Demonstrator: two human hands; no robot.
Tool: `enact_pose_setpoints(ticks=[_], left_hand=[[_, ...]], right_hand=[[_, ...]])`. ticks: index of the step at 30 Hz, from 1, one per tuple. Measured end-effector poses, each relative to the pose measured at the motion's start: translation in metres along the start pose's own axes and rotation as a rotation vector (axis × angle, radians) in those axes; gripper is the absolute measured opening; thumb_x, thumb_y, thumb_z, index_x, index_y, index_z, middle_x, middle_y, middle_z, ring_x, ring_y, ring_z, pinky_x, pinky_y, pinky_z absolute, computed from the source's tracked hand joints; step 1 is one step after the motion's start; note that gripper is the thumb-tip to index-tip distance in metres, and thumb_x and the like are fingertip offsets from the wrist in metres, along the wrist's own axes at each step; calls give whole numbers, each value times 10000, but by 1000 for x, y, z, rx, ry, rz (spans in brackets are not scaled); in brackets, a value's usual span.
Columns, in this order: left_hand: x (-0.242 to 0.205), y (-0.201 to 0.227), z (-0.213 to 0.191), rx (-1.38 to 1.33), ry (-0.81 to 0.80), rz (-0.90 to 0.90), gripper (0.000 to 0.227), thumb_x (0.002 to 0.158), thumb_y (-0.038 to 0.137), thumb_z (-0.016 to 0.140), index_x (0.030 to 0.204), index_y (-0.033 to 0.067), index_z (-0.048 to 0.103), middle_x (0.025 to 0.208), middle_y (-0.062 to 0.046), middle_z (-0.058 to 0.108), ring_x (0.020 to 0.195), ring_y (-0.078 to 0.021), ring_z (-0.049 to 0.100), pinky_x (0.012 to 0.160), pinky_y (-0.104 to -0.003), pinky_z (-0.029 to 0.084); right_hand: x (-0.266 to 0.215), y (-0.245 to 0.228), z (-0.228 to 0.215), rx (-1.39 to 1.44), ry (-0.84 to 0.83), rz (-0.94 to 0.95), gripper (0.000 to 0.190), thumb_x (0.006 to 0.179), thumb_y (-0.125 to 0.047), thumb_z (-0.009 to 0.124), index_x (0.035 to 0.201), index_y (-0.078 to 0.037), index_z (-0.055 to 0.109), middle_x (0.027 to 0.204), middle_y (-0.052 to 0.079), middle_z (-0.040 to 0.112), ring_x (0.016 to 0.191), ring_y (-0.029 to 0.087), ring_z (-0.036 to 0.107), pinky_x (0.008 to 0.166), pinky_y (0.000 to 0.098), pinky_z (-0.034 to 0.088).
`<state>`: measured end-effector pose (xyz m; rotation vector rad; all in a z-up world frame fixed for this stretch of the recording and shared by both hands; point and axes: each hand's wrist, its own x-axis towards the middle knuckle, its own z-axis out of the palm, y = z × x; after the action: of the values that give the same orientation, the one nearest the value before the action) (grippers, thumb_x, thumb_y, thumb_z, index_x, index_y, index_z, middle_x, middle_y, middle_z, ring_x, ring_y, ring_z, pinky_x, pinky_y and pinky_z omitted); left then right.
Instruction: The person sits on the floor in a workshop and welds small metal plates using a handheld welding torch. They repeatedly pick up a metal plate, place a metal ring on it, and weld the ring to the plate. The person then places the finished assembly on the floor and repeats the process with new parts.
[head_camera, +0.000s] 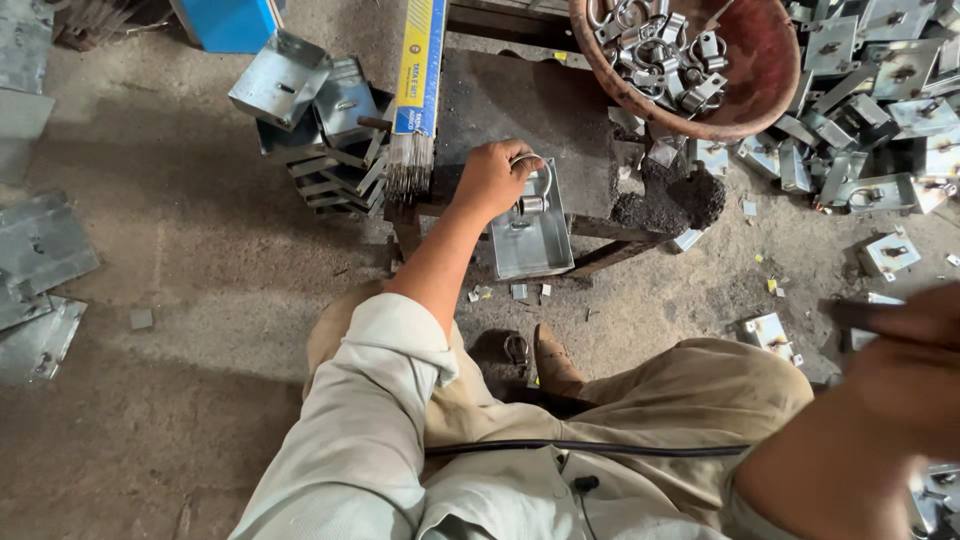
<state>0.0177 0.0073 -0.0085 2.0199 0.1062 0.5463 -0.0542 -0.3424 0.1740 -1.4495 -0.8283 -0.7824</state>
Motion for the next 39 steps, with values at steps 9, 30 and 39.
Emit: enact_pose_setpoints(ticks=[9,30,39], left_hand=[[-3,-6,-1,-53,90,86,147,900,219,769,938,77,763,856,-128,771,755,-260,764,672,-371,575],[-9,-1,-8,38,17,-51,170,910,219,780,941,53,773,820,-151,756,708,-266,726,667,-374,543],[-7,-24,-8,42,117,28,256,800,101,765,1048,45,740,933,-131,767,790,-238,755,741,-348,590]], right_hand=[[-127,55,60,-339,-753,224,328,1038,-126,586,1305,57,636,827,69,669,541,52,543,382,229,438],[-120,49,70,-378,-640,325,270,1059,-95,588,1315,-19,629,901,109,724,682,93,627,548,247,506],[-88,53,38,-524,-498,601,445,984,-108,703,1396,31,610,763,78,706,456,74,541,346,259,409]])
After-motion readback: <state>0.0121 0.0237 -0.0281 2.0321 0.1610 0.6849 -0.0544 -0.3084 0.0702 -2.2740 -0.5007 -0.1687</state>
